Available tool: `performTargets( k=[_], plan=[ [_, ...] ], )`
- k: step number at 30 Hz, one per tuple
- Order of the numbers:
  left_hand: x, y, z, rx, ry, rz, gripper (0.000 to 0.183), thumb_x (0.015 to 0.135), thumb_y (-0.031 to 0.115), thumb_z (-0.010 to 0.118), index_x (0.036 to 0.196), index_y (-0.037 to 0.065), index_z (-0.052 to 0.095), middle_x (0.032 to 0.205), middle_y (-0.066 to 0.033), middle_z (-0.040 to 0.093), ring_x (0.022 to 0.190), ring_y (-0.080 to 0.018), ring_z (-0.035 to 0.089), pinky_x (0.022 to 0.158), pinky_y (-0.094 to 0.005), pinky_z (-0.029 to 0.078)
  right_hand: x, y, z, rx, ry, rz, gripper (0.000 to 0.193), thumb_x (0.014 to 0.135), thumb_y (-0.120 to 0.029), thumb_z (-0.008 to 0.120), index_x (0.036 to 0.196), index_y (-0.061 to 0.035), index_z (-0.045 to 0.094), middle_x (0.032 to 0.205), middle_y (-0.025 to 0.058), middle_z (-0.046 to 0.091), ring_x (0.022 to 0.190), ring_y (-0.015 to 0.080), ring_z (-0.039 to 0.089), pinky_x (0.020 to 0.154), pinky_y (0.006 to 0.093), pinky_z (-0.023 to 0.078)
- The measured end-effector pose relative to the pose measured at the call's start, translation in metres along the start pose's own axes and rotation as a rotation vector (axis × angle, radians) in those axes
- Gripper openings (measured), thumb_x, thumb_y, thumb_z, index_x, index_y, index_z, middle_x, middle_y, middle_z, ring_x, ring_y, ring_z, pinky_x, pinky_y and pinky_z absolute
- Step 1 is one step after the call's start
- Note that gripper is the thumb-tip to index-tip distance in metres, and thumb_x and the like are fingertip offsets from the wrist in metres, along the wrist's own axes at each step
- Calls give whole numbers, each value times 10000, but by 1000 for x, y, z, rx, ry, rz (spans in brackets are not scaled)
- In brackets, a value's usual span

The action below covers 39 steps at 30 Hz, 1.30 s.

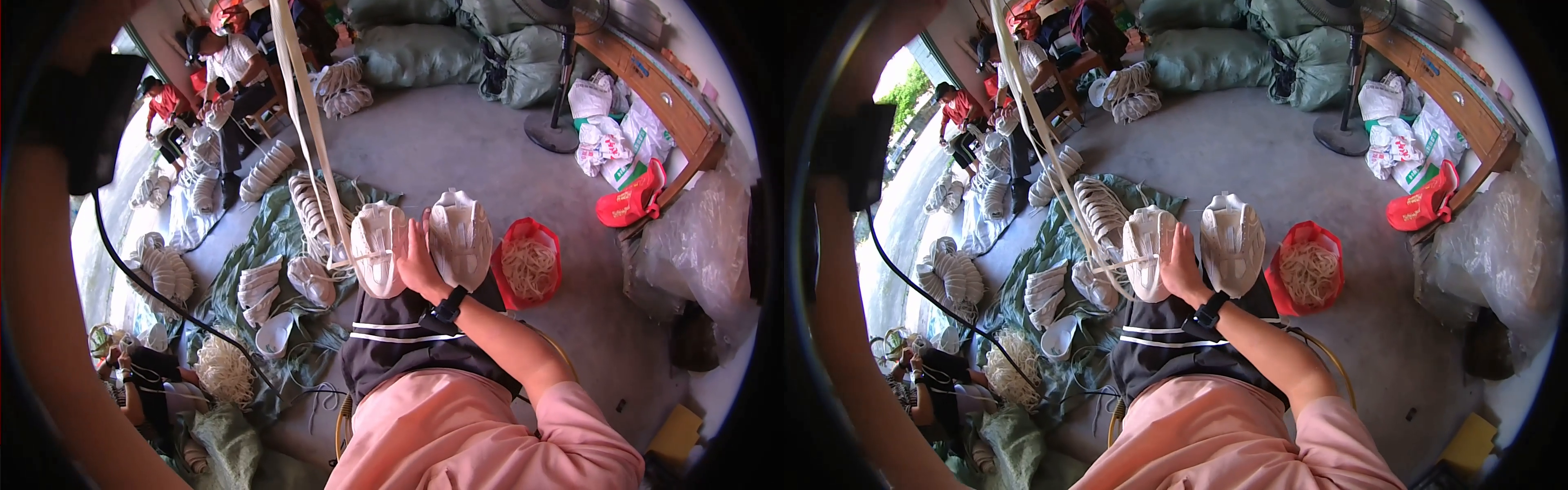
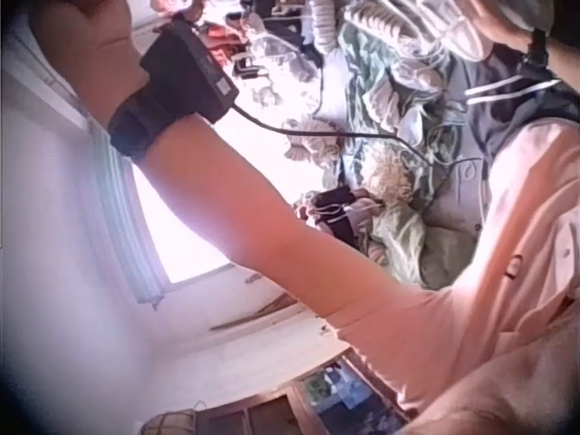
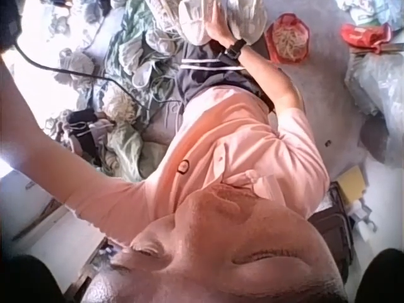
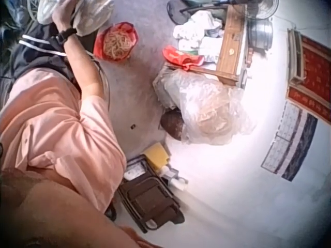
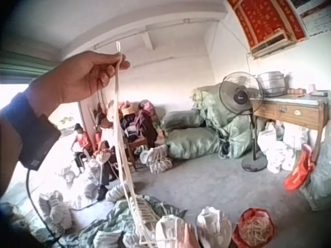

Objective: Lacing and preparing multiple pairs of white sneakers for manufacturing assembly.

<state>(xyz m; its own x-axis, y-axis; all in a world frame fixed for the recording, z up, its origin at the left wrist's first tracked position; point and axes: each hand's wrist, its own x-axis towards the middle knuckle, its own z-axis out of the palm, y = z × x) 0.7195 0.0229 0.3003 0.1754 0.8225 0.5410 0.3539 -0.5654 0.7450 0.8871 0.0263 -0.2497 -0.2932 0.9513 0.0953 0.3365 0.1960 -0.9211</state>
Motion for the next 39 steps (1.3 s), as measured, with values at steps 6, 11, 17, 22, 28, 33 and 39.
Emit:
performTargets(
  k=[6,11,17,22,28,33,39],
  plan=[
    [-81,-154,58,-91,-283,-169,231,1024,207,626,1144,17,681,1058,-70,735,767,-19,631,630,-149,512,25,-44,-44,359,137,-181,476,1010,-106,556,1456,26,454,1404,184,569,1222,272,609,990,361,514],
    [-152,-262,109,-268,-261,-475,196,1018,179,627,1085,9,696,1093,-83,745,675,-25,530,632,-192,477,31,-97,-67,563,-167,-109,375,1076,-292,534,1320,-20,620,1096,60,710,819,79,643,698,239,516],
    [-182,-334,134,-567,-152,-668,286,1017,248,644,1157,6,705,870,9,656,673,-27,482,616,-207,390,63,-80,-48,637,-276,33,267,1009,-204,671,1139,25,715,879,10,711,709,36,615,622,220,509],
    [-185,-375,131,-681,-171,-749,295,1032,205,623,1195,-28,700,912,9,699,799,-35,578,661,-208,427,93,-72,-41,547,-233,102,218,996,-151,683,1111,28,731,796,-3,692,671,27,601,605,212,504],
    [-173,-415,129,-751,-158,-811,308,1020,204,639,1220,-25,687,897,26,665,723,-20,487,646,-203,367,125,-61,-35,579,-254,178,205,1010,-127,655,1079,51,729,793,-18,677,687,40,599,610,231,508],
    [-171,-454,131,-757,-174,-810,288,1023,170,628,1209,-44,683,908,3,679,716,-30,494,653,-213,385,155,-48,-42,5,-223,-197,165,952,-127,717,1026,20,724,876,135,735,695,193,685,646,316,531],
    [-167,-494,144,-659,-115,-800,169,1026,122,611,1022,-18,705,1103,-92,741,703,-47,533,655,-228,461,183,-22,-44,-198,-196,-316,133,912,-122,740,958,0,711,837,170,686,674,252,680,622,356,505]
  ],
)
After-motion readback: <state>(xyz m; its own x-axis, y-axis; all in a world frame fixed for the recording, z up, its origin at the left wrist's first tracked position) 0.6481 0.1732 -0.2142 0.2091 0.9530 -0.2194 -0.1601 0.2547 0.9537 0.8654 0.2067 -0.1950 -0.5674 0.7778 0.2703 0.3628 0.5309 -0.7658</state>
